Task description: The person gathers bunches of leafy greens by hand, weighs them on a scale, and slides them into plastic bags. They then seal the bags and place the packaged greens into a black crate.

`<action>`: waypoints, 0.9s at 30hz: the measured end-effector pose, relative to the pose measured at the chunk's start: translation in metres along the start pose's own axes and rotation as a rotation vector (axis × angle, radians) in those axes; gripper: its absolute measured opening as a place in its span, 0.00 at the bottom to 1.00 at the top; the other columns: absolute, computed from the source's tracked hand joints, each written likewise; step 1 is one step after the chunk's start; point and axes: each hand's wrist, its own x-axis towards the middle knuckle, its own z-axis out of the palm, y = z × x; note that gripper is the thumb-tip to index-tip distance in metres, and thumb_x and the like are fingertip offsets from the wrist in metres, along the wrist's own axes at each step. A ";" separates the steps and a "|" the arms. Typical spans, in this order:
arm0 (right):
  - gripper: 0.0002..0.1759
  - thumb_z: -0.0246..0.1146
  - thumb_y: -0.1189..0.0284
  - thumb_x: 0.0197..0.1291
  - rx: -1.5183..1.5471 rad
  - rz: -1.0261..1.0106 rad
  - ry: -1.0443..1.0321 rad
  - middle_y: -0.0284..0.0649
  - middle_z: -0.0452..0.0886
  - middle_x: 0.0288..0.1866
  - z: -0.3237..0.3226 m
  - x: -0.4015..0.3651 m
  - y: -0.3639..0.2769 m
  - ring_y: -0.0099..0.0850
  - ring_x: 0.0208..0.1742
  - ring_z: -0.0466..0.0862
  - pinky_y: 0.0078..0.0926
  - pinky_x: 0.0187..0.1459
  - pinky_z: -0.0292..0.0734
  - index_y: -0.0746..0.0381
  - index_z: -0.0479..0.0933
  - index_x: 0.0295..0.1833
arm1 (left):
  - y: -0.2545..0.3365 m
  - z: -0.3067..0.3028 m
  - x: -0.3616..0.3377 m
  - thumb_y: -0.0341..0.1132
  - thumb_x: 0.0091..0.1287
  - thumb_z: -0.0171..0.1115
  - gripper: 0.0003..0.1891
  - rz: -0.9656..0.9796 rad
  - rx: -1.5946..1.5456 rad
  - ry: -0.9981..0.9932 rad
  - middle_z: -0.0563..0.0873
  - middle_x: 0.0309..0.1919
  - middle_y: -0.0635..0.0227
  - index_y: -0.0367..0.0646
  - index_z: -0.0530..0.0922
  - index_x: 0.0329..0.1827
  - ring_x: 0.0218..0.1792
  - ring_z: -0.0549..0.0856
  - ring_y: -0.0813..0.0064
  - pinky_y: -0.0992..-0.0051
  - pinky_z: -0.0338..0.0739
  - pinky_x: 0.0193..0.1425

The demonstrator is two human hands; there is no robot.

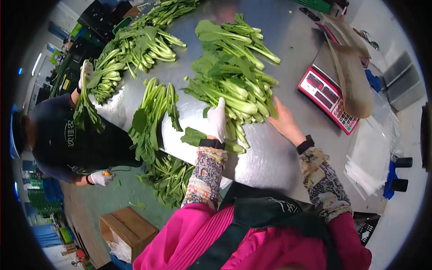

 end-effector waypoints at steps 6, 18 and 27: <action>0.19 0.59 0.69 0.59 0.438 0.453 -0.479 0.44 0.82 0.37 -0.070 0.047 -0.025 0.44 0.32 0.81 0.38 0.40 0.75 0.67 0.74 0.53 | -0.006 0.014 0.007 0.43 0.65 0.63 0.23 0.146 -0.112 -0.064 0.84 0.42 0.57 0.30 0.73 0.51 0.40 0.83 0.71 0.75 0.77 0.44; 0.25 0.62 0.53 0.55 -0.114 -0.022 -0.454 0.54 0.81 0.31 0.022 0.127 -0.047 0.49 0.37 0.82 0.44 0.43 0.74 0.69 0.76 0.36 | 0.008 0.040 0.019 0.43 0.63 0.65 0.25 0.012 -0.321 -0.040 0.82 0.47 0.58 0.29 0.73 0.54 0.46 0.82 0.68 0.72 0.75 0.50; 0.30 0.61 0.55 0.59 0.161 -0.048 -0.186 0.58 0.80 0.42 0.005 0.073 -0.043 0.50 0.50 0.79 0.46 0.58 0.66 0.73 0.72 0.53 | -0.019 0.058 -0.031 0.30 0.66 0.61 0.20 0.380 -0.733 -0.223 0.79 0.53 0.65 0.36 0.70 0.59 0.50 0.79 0.74 0.74 0.74 0.54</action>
